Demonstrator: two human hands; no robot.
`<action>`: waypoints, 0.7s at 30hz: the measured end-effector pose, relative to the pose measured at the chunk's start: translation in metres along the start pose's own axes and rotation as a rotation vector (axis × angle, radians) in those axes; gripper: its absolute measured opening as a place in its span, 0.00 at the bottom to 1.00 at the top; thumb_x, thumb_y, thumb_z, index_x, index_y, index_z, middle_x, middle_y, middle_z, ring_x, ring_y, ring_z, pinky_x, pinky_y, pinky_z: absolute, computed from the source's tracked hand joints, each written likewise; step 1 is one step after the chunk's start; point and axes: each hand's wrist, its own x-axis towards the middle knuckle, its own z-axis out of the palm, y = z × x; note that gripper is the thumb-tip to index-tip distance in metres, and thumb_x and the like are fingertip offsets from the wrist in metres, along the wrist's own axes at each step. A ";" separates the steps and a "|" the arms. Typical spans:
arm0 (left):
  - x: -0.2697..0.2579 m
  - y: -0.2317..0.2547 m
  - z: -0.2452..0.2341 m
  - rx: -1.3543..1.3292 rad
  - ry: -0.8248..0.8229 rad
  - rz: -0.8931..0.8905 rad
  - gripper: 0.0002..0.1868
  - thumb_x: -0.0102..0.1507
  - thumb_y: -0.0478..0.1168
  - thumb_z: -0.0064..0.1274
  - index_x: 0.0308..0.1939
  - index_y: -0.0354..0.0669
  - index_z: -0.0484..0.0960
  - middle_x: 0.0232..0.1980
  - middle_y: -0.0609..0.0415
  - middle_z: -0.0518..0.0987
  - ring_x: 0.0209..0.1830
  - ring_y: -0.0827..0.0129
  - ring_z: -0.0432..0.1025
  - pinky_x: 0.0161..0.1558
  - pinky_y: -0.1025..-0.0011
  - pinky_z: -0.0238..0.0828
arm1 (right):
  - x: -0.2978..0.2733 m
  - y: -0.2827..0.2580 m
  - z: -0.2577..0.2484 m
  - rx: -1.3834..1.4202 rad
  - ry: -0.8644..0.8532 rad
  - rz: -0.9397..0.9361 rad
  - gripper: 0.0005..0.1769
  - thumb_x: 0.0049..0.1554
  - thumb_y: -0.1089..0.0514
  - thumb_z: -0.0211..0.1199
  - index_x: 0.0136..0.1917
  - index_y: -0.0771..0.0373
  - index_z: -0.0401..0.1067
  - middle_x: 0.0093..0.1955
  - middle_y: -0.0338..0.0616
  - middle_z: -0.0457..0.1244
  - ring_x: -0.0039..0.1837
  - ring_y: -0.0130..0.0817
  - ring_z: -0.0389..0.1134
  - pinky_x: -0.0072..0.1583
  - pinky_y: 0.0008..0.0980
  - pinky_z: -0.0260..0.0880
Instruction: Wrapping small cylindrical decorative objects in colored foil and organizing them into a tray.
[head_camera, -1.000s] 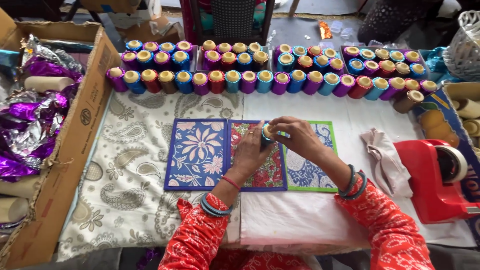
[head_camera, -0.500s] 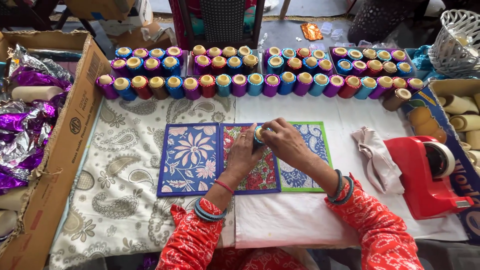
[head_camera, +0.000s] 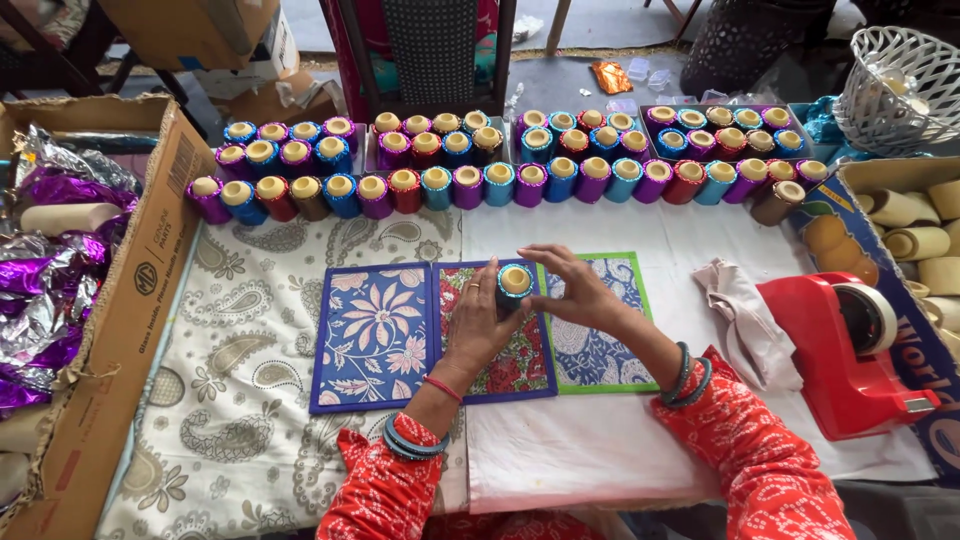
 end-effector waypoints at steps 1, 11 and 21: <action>0.000 0.001 -0.001 0.009 -0.004 -0.005 0.51 0.57 0.53 0.67 0.74 0.32 0.57 0.66 0.32 0.69 0.68 0.43 0.64 0.67 0.53 0.62 | -0.002 0.001 0.006 0.058 -0.016 -0.005 0.39 0.52 0.50 0.73 0.72 0.60 0.63 0.70 0.55 0.61 0.71 0.49 0.63 0.66 0.45 0.68; 0.002 -0.024 0.007 -0.269 0.220 0.002 0.32 0.60 0.27 0.43 0.71 0.36 0.68 0.65 0.42 0.76 0.67 0.54 0.73 0.68 0.60 0.70 | -0.013 0.006 0.040 0.140 0.079 0.097 0.52 0.50 0.53 0.77 0.81 0.59 0.54 0.68 0.57 0.63 0.69 0.50 0.66 0.65 0.44 0.69; 0.006 -0.003 -0.012 -0.426 0.173 -0.082 0.12 0.68 0.40 0.54 0.52 0.38 0.83 0.54 0.49 0.78 0.51 0.66 0.77 0.48 0.70 0.76 | -0.010 -0.013 0.035 0.215 0.078 0.124 0.52 0.48 0.50 0.79 0.78 0.61 0.56 0.65 0.54 0.63 0.64 0.45 0.68 0.58 0.40 0.73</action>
